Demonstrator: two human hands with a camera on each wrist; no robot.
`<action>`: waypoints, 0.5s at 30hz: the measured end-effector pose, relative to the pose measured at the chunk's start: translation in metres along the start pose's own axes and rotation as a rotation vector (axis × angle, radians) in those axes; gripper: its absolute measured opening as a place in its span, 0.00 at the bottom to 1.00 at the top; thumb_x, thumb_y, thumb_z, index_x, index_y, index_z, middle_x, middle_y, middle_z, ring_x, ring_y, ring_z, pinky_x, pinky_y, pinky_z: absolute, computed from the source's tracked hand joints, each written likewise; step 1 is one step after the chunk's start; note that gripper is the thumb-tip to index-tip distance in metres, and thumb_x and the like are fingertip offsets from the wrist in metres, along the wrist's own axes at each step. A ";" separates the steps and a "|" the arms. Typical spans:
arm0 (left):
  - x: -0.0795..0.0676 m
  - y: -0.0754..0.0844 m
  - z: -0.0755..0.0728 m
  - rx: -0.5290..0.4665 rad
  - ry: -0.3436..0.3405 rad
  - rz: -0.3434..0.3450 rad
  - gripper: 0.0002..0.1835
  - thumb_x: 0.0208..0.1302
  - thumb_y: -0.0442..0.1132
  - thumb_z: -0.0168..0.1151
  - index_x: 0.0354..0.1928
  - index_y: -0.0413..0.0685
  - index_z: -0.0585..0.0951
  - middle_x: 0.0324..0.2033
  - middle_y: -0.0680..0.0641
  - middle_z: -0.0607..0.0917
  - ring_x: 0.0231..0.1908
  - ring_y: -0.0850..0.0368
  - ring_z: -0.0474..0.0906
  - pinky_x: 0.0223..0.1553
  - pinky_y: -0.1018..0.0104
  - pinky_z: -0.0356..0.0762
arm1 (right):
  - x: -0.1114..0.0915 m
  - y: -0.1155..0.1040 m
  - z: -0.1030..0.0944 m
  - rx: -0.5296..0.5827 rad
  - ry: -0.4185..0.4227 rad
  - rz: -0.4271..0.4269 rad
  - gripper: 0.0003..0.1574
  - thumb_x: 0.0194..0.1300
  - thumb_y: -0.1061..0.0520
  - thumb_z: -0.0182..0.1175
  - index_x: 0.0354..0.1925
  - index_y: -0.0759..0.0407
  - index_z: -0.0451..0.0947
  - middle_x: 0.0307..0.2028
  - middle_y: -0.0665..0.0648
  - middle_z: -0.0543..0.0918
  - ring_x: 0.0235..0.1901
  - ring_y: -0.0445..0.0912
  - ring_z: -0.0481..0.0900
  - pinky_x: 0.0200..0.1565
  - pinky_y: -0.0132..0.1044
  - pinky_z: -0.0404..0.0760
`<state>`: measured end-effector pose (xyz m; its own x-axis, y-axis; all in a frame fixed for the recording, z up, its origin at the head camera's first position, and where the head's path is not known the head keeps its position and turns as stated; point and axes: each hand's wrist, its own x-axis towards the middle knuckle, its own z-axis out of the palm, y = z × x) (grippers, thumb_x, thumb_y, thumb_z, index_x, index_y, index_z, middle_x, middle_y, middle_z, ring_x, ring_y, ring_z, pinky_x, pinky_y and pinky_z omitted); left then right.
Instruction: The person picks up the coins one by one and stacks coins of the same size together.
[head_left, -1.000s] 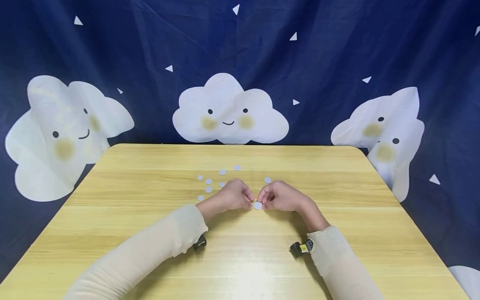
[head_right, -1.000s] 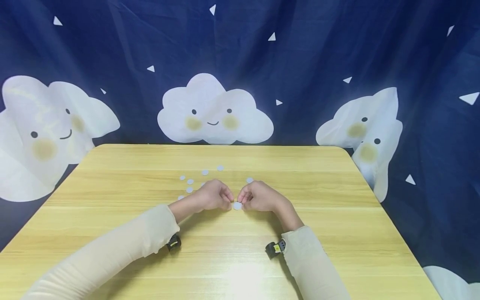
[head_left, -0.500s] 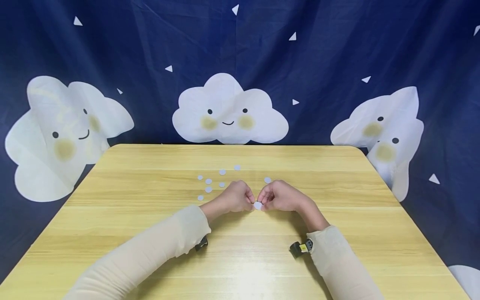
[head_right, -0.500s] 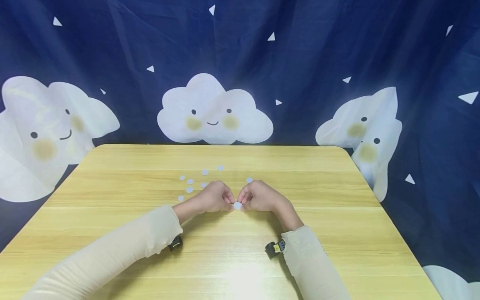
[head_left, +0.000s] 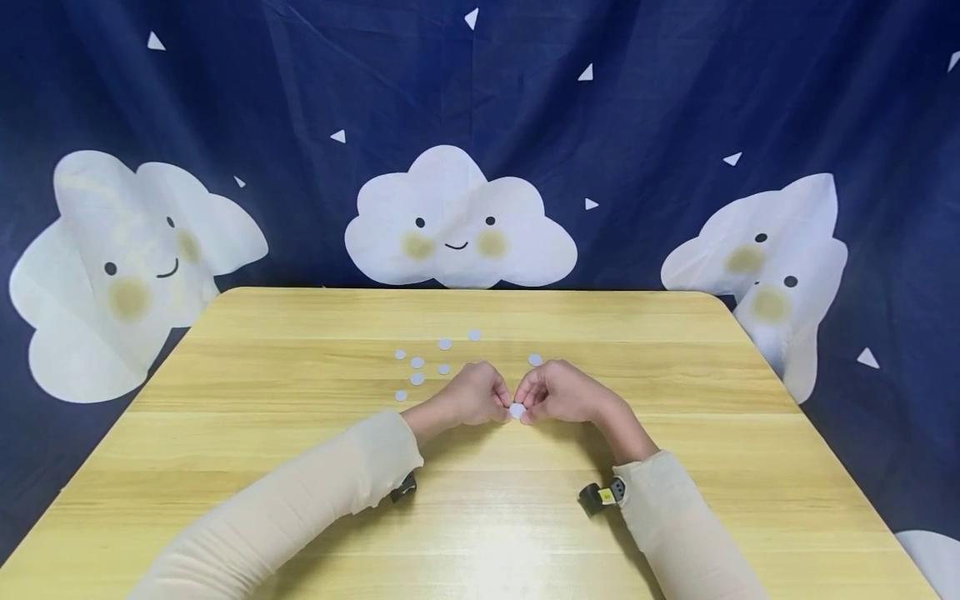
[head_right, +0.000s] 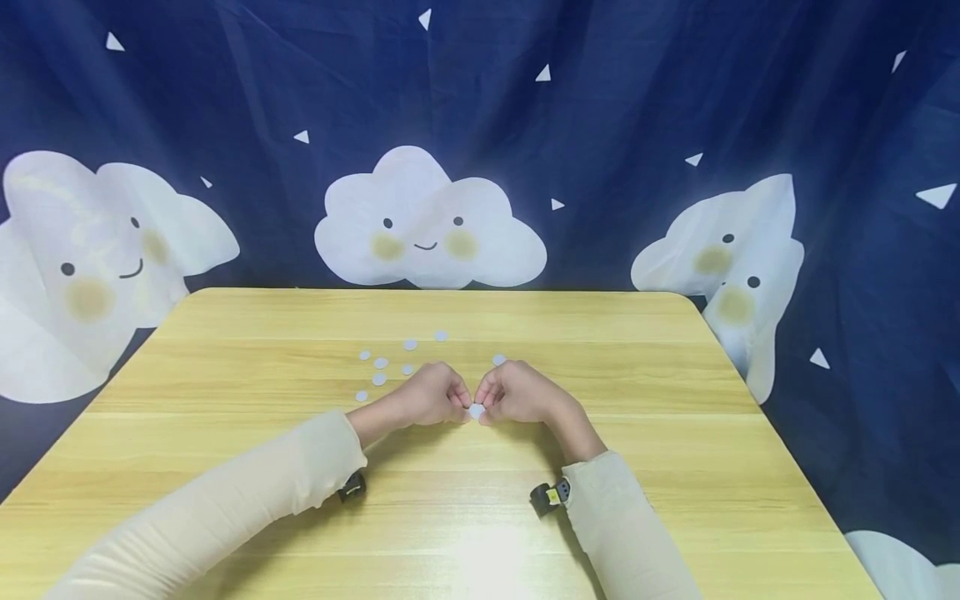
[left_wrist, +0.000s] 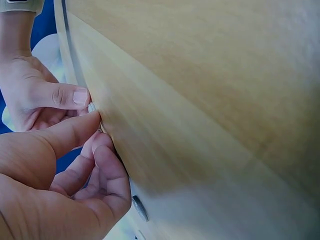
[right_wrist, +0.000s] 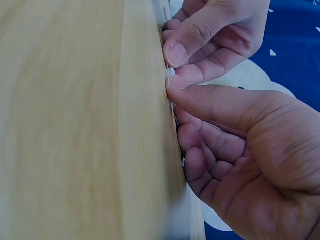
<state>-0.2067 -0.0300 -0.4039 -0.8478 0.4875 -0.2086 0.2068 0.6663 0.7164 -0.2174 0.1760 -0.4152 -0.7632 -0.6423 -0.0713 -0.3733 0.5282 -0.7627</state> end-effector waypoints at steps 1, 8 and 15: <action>0.000 0.000 0.000 0.002 -0.002 -0.002 0.06 0.57 0.27 0.75 0.32 0.40 0.85 0.25 0.51 0.84 0.28 0.59 0.79 0.32 0.71 0.81 | 0.000 0.000 0.000 -0.003 0.001 0.000 0.11 0.54 0.68 0.75 0.36 0.61 0.85 0.28 0.50 0.85 0.31 0.42 0.82 0.41 0.34 0.83; 0.000 -0.001 -0.004 0.000 -0.008 -0.001 0.05 0.56 0.28 0.75 0.32 0.42 0.86 0.26 0.51 0.84 0.28 0.59 0.79 0.33 0.70 0.81 | 0.000 0.001 0.000 -0.007 0.007 -0.004 0.11 0.54 0.68 0.75 0.36 0.61 0.86 0.29 0.50 0.86 0.32 0.42 0.82 0.41 0.34 0.83; 0.004 -0.008 -0.010 -0.018 0.013 0.008 0.05 0.56 0.29 0.75 0.32 0.44 0.87 0.26 0.52 0.85 0.28 0.60 0.80 0.31 0.70 0.80 | -0.001 0.001 0.000 0.007 0.010 -0.009 0.11 0.54 0.67 0.76 0.36 0.61 0.86 0.29 0.50 0.86 0.32 0.42 0.82 0.41 0.35 0.83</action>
<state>-0.2166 -0.0393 -0.4041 -0.8523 0.4856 -0.1942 0.2054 0.6523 0.7296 -0.2176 0.1771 -0.4160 -0.7650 -0.6414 -0.0581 -0.3766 0.5187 -0.7676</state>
